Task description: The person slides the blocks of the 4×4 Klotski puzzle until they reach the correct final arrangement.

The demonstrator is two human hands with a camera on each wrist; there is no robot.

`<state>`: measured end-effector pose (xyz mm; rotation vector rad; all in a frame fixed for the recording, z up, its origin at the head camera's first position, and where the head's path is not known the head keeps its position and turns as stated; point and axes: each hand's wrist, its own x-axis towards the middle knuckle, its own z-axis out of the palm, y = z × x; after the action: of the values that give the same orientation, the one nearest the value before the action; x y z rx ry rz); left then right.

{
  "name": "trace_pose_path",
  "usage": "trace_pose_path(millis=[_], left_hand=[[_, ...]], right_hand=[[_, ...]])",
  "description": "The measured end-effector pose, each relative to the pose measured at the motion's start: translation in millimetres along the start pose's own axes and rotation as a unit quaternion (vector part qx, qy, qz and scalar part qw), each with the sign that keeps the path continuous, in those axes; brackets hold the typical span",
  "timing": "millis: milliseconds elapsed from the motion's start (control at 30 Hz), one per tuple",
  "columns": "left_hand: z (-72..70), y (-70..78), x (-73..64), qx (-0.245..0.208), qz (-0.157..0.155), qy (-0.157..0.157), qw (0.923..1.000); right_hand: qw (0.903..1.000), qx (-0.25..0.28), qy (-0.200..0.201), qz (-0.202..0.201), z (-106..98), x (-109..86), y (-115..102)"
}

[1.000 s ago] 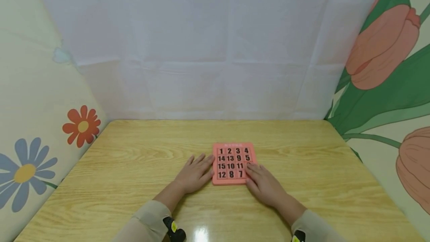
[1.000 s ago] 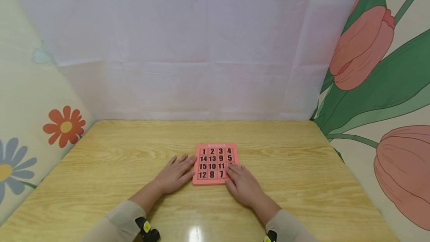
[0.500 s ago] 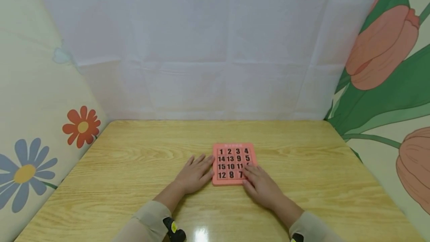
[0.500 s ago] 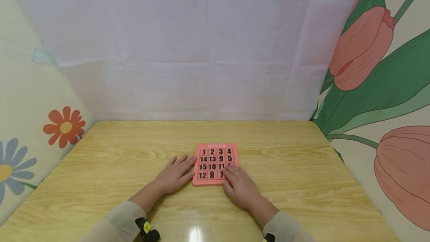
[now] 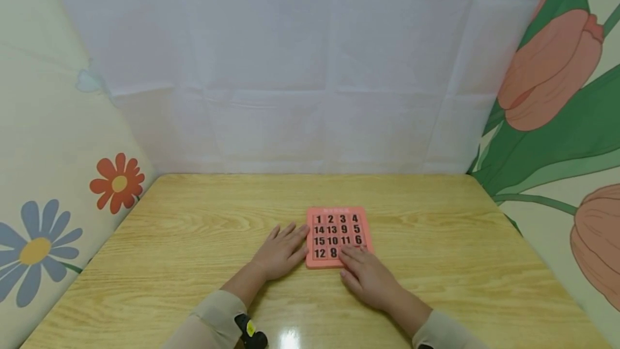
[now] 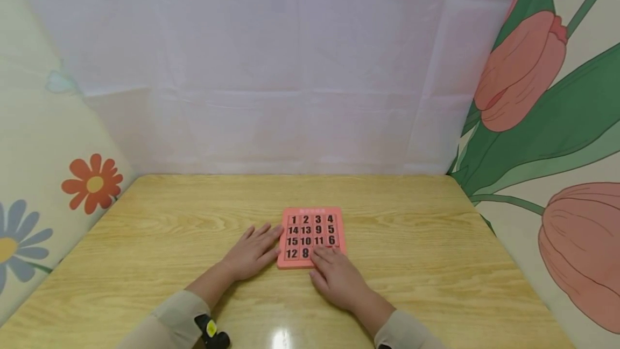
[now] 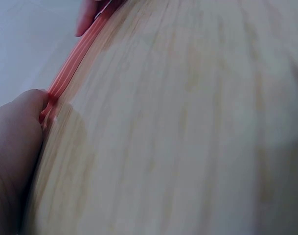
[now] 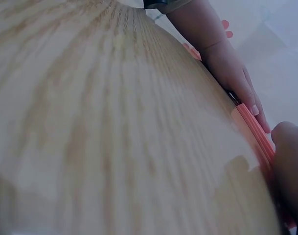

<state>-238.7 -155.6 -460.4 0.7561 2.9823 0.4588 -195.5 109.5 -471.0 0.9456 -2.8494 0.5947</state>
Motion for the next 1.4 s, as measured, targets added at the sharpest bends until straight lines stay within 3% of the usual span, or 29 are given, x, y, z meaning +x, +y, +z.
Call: trace_pose_path(millis=[500,967,1167,1400], left_hand=[[2.7,-2.5,-0.2,-0.001,0.003,0.007,1.0],[5.6,-4.8,2.4,0.002,0.001,0.006,1.0],[4.0,-3.6,1.1,0.003,0.001,0.005,1.0],[2.0,-1.8,0.2,-0.001,0.0,0.004,1.0]], right_hand=[[0.9993,-0.013,0.034,-0.005,-3,-9.7,11],[0.9993,-0.004,0.032,0.018,-7,-15.5,20],[0.9992,-0.01,0.038,0.011,-6,-13.4,17],[1.0,0.004,0.005,-0.002,-1,0.4,-1]])
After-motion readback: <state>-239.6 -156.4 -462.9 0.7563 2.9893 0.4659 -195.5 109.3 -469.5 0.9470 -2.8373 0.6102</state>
